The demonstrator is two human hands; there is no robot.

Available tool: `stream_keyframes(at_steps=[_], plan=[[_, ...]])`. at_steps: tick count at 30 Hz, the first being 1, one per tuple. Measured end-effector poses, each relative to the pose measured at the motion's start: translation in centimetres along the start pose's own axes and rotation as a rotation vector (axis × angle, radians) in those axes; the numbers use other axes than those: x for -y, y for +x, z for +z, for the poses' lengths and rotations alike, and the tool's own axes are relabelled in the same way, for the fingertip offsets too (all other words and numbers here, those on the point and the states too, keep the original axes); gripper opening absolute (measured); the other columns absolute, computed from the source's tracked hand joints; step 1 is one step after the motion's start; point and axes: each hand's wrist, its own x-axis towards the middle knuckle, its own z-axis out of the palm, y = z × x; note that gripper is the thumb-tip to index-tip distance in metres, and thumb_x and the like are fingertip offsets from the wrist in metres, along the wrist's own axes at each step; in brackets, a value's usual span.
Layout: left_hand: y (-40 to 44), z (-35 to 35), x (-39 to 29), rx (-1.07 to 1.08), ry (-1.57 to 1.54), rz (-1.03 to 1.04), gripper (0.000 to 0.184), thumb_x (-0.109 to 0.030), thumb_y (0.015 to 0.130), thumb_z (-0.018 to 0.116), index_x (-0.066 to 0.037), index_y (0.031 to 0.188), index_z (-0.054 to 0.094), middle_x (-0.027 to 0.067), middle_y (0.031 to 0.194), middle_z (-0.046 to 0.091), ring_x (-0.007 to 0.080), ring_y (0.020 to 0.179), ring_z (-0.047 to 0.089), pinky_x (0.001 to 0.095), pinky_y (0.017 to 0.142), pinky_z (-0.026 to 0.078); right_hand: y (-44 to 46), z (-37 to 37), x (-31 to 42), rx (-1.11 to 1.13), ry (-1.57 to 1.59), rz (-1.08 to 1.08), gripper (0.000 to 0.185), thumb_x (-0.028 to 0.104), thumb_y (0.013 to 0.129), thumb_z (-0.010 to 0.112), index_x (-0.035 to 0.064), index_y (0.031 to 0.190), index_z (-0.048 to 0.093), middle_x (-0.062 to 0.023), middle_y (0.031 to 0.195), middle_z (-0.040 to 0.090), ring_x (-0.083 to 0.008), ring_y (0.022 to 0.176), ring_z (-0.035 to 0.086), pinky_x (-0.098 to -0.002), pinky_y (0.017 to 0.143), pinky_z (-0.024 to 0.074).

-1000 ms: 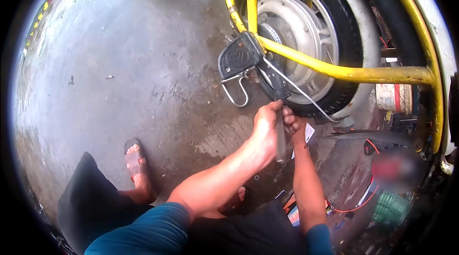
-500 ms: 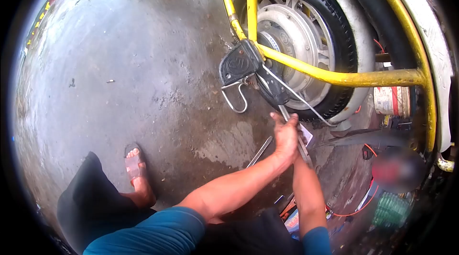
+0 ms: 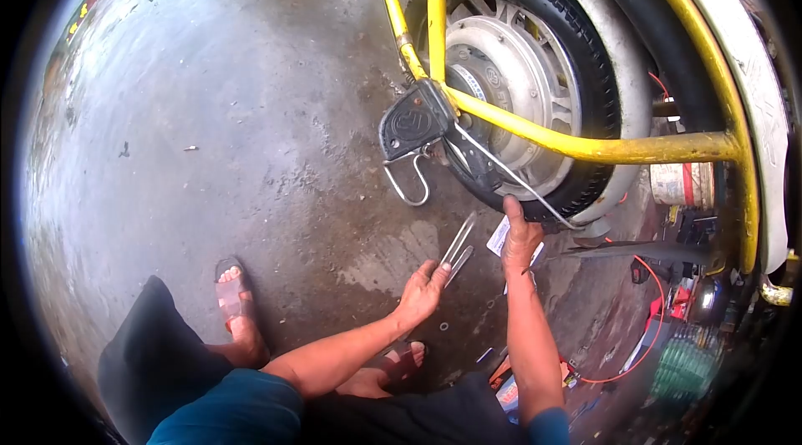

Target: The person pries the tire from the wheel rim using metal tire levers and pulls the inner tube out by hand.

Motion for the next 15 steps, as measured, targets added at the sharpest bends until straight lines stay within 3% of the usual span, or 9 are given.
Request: stream_keyframes(at_steps=[2, 3, 7, 10, 15], plan=[[0.8, -0.3, -0.6, 0.020, -0.024, -0.020, 0.053, -0.047, 0.095, 0.049, 0.004, 0.102, 0.059, 0.0078, 0.068, 0.059, 0.0180, 0.063, 0.056, 0.0358, 0.057, 0.043, 0.3, 0.2, 0.3, -0.021, 0.078, -0.010, 0.051, 0.032, 0.078, 0.077, -0.0021, 0.113, 0.062, -0.0055, 0.109, 0.063, -0.0179, 0.099, 0.055, -0.0321, 0.093, 0.0403], [1.1, -0.5, -1.3, 0.046, -0.051, -0.042, 0.051, -0.047, 0.095, 0.048, 0.003, 0.100, 0.059, 0.0070, 0.067, 0.058, 0.0172, 0.061, 0.055, 0.0347, 0.056, 0.042, 0.8, -0.6, 0.0, 0.020, 0.002, -0.036, 0.048, 0.023, 0.076, 0.078, -0.0010, 0.114, 0.062, -0.0044, 0.106, 0.063, -0.0181, 0.098, 0.057, -0.0321, 0.092, 0.0417], [1.3, -0.9, -3.7, 0.112, -0.167, -0.136, 0.048, -0.047, 0.096, 0.047, -0.001, 0.089, 0.058, 0.0038, 0.063, 0.052, 0.0138, 0.053, 0.049, 0.0314, 0.049, 0.039, 2.2, -1.7, -1.1, 0.092, 0.104, 0.049, 0.044, 0.013, 0.071, 0.080, 0.0011, 0.110, 0.063, -0.0037, 0.105, 0.063, -0.0156, 0.098, 0.057, -0.0301, 0.091, 0.0435], [1.1, -0.7, -4.3, 0.109, -0.198, -0.156, 0.046, -0.046, 0.097, 0.047, -0.003, 0.084, 0.056, 0.0022, 0.061, 0.050, 0.0120, 0.048, 0.046, 0.0295, 0.044, 0.037, 2.5, -2.3, 0.1, 0.131, -0.004, -0.048, 0.045, 0.012, 0.071, 0.079, 0.0017, 0.111, 0.063, -0.0038, 0.105, 0.063, -0.0150, 0.097, 0.058, -0.0304, 0.091, 0.0441], [1.3, -0.5, -4.4, 0.154, -0.262, -0.176, 0.045, -0.046, 0.097, 0.046, -0.004, 0.084, 0.056, 0.0013, 0.058, 0.047, 0.0119, 0.043, 0.044, 0.0290, 0.038, 0.033, 2.5, -2.4, -0.6, 0.144, 0.031, 0.036, 0.043, 0.012, 0.072, 0.078, 0.0015, 0.111, 0.064, -0.0042, 0.107, 0.063, -0.0152, 0.098, 0.058, -0.0302, 0.091, 0.0443]])
